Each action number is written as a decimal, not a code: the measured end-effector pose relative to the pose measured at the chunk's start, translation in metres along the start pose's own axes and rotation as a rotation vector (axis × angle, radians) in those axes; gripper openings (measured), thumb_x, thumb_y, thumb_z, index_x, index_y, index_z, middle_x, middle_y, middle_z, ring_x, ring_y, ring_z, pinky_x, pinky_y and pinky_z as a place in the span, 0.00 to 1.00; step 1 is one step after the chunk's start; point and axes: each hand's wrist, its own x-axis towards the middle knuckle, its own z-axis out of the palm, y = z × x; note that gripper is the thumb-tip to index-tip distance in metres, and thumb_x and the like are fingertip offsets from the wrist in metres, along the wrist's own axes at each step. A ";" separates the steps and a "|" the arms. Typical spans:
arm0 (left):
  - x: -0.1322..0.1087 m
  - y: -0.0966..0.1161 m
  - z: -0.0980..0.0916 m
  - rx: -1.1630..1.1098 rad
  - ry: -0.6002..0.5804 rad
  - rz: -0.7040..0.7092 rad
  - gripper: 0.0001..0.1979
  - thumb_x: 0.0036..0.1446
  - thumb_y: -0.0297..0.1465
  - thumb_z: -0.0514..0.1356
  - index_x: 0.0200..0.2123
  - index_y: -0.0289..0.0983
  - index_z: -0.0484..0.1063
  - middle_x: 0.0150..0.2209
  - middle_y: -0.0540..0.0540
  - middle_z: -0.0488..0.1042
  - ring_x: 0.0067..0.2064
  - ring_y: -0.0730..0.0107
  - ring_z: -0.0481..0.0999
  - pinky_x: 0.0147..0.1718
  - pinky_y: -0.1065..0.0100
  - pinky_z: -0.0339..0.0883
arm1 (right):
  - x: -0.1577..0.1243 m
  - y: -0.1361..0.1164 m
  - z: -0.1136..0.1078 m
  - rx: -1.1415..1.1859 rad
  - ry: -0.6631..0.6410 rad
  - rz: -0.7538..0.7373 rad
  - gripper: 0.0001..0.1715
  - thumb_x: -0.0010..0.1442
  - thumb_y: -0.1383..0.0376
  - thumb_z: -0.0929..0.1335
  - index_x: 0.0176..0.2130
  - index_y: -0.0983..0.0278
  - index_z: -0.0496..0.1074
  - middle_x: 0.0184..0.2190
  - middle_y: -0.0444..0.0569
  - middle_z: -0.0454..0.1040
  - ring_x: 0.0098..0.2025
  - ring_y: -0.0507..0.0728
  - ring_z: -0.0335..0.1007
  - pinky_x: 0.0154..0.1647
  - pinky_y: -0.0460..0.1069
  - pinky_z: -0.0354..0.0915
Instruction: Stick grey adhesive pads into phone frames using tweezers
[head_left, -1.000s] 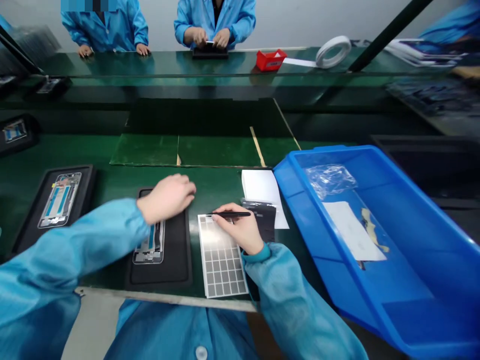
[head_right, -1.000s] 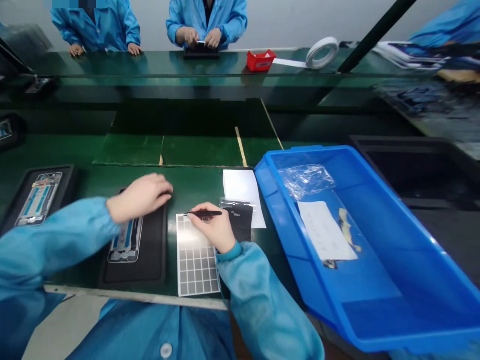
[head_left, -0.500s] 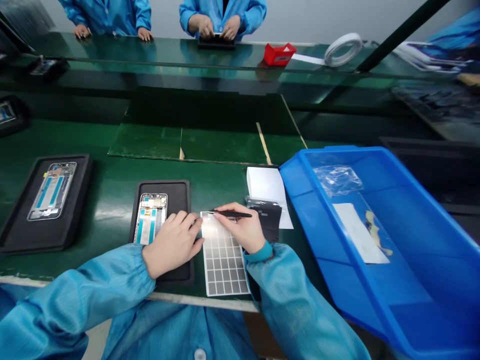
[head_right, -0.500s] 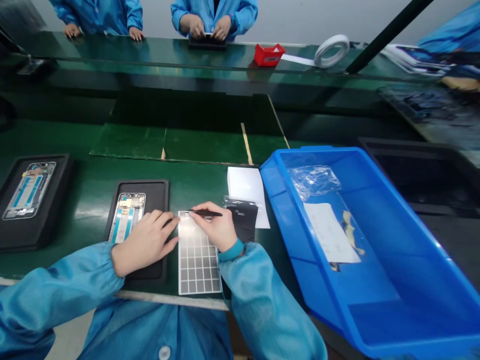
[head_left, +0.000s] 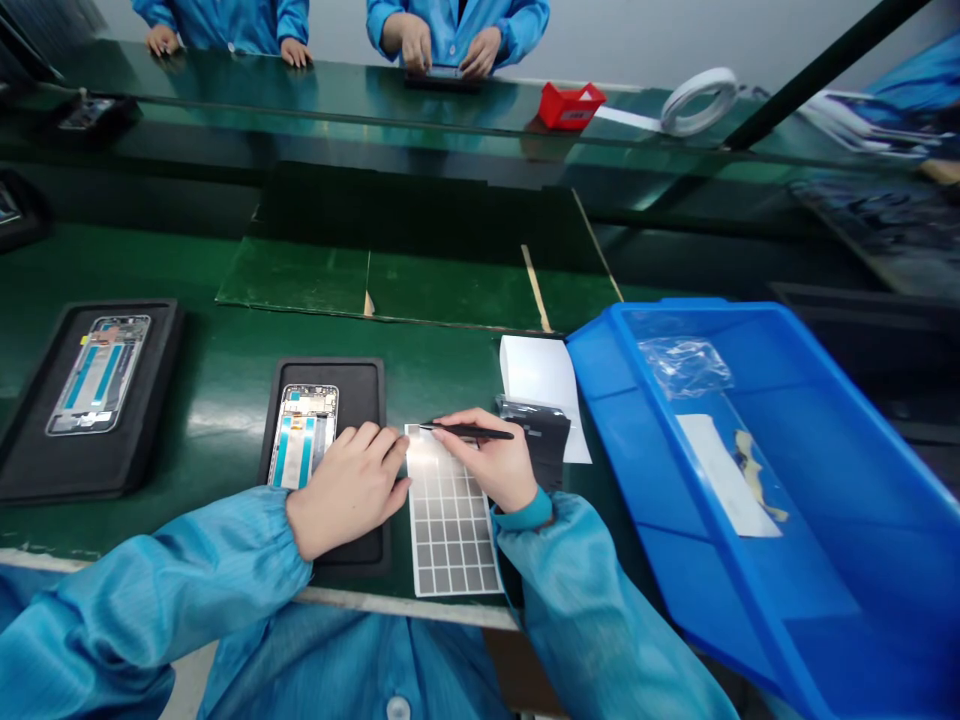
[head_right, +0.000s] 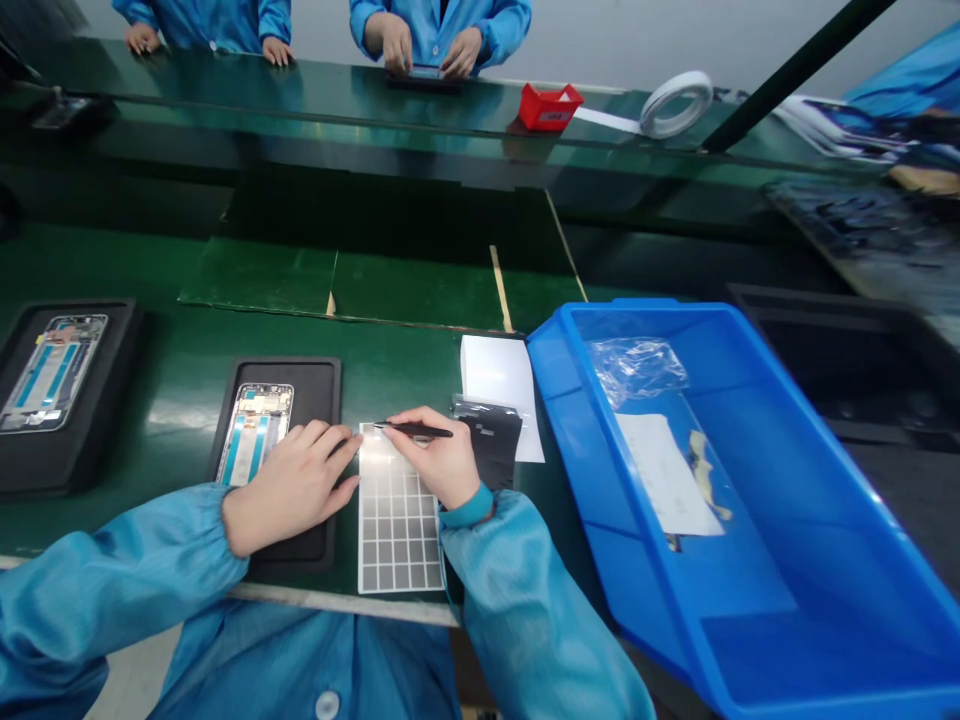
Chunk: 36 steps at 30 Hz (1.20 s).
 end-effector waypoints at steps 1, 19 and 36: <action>0.000 0.000 -0.001 0.002 0.002 0.001 0.21 0.66 0.36 0.52 0.58 0.31 0.67 0.49 0.39 0.70 0.47 0.54 0.65 0.41 0.56 0.62 | 0.000 0.000 0.000 0.000 0.000 0.000 0.08 0.54 0.61 0.76 0.34 0.62 0.79 0.33 0.49 0.82 0.36 0.59 0.79 0.42 0.53 0.76; 0.000 -0.001 0.000 -0.008 0.014 -0.004 0.21 0.64 0.36 0.54 0.56 0.31 0.68 0.50 0.38 0.70 0.47 0.54 0.66 0.42 0.55 0.63 | 0.001 -0.004 -0.004 0.056 -0.003 0.051 0.10 0.52 0.59 0.77 0.31 0.61 0.79 0.30 0.48 0.81 0.34 0.59 0.79 0.38 0.54 0.75; 0.017 -0.024 -0.025 -0.835 0.173 -0.206 0.03 0.57 0.29 0.64 0.33 0.38 0.79 0.32 0.49 0.75 0.37 0.69 0.73 0.37 0.68 0.64 | -0.006 -0.045 -0.011 0.089 -0.010 -0.027 0.12 0.49 0.58 0.78 0.29 0.61 0.78 0.28 0.49 0.81 0.31 0.59 0.78 0.35 0.53 0.74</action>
